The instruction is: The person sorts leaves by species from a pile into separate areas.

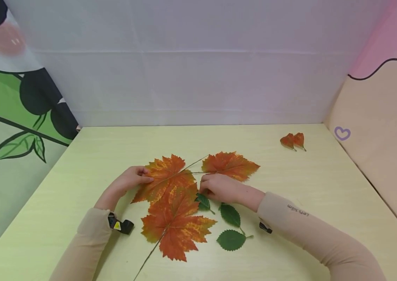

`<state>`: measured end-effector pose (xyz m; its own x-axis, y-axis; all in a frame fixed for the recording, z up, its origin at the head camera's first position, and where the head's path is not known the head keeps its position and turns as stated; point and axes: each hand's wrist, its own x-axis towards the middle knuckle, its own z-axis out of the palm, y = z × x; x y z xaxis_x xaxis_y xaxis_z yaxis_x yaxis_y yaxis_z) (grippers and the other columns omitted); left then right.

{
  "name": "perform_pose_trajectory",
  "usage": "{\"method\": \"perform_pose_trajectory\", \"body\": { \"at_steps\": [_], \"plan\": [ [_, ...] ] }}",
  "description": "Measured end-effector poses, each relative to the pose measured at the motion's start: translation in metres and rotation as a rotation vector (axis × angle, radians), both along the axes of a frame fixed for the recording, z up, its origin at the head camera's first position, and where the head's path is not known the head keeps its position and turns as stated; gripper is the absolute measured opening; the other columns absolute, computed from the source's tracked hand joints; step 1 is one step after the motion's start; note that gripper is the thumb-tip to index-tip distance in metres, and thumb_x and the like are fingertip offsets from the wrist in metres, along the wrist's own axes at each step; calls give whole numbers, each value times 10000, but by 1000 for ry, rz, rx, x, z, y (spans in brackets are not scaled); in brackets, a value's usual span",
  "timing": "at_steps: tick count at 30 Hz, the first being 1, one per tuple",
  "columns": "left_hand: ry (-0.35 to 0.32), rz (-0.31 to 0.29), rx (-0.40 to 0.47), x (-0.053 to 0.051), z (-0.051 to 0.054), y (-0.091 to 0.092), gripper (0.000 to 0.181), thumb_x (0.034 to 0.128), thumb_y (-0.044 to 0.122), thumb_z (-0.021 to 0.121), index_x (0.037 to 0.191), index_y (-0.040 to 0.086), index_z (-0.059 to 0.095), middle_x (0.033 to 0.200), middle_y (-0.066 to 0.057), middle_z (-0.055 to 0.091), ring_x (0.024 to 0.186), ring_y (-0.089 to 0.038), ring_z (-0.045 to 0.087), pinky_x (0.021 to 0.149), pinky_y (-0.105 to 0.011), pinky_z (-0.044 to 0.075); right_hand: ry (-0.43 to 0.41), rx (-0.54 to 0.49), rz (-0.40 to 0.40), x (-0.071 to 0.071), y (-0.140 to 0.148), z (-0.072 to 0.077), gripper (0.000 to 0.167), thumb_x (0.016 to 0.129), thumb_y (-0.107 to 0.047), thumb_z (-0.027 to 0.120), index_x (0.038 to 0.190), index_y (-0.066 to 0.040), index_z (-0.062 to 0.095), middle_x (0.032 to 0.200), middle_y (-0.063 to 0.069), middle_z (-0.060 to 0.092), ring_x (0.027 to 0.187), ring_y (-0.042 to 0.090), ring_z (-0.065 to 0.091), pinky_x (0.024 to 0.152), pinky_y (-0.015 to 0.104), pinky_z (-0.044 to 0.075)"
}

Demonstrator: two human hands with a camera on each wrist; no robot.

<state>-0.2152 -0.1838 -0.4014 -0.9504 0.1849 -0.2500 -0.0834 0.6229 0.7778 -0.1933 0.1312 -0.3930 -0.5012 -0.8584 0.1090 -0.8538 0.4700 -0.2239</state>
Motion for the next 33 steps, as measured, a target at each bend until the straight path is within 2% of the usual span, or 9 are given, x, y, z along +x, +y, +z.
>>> {"method": "perform_pose_trajectory", "body": {
  "at_steps": [6,13,18,24,29,33],
  "plan": [
    [0,-3,-6,1,1,0,170,846,118,621,903,-18,537,695,-17,439,636,-152,386,587,-279,334,5,-20,44,-2,0,0,136,815,-66,656,936,-114,694,915,-5,588,817,98,573,720,203,475],
    [-2,-4,-9,1,2,0,172,847,126,622,896,-14,536,686,-13,432,634,-152,385,591,-281,332,59,-41,59,-6,4,12,118,799,-133,679,913,-141,709,943,3,611,785,116,589,704,215,473],
    [-7,-4,-7,1,4,-1,168,848,126,620,888,-10,531,674,-10,421,627,-152,377,591,-283,329,166,-5,58,-9,9,19,107,784,-186,691,888,-200,715,987,-4,630,853,117,604,751,274,452],
    [-9,-5,-2,3,6,1,168,847,122,618,903,-19,547,685,-10,442,634,-152,389,597,-280,338,352,-12,71,-12,18,25,103,750,-156,721,847,-181,700,980,3,631,929,160,578,813,326,445],
    [-16,2,-3,4,8,1,170,847,123,620,908,-20,552,684,-9,447,637,-152,389,596,-279,337,380,-42,34,-15,26,29,109,749,-126,724,847,-170,708,1022,12,605,995,207,539,865,368,424],
    [-16,6,1,4,8,0,166,846,120,621,907,-18,551,686,-8,447,639,-152,387,597,-279,336,408,-82,27,-19,32,30,130,722,-130,749,840,-159,705,974,15,605,954,207,541,857,365,419]
  ]
}}
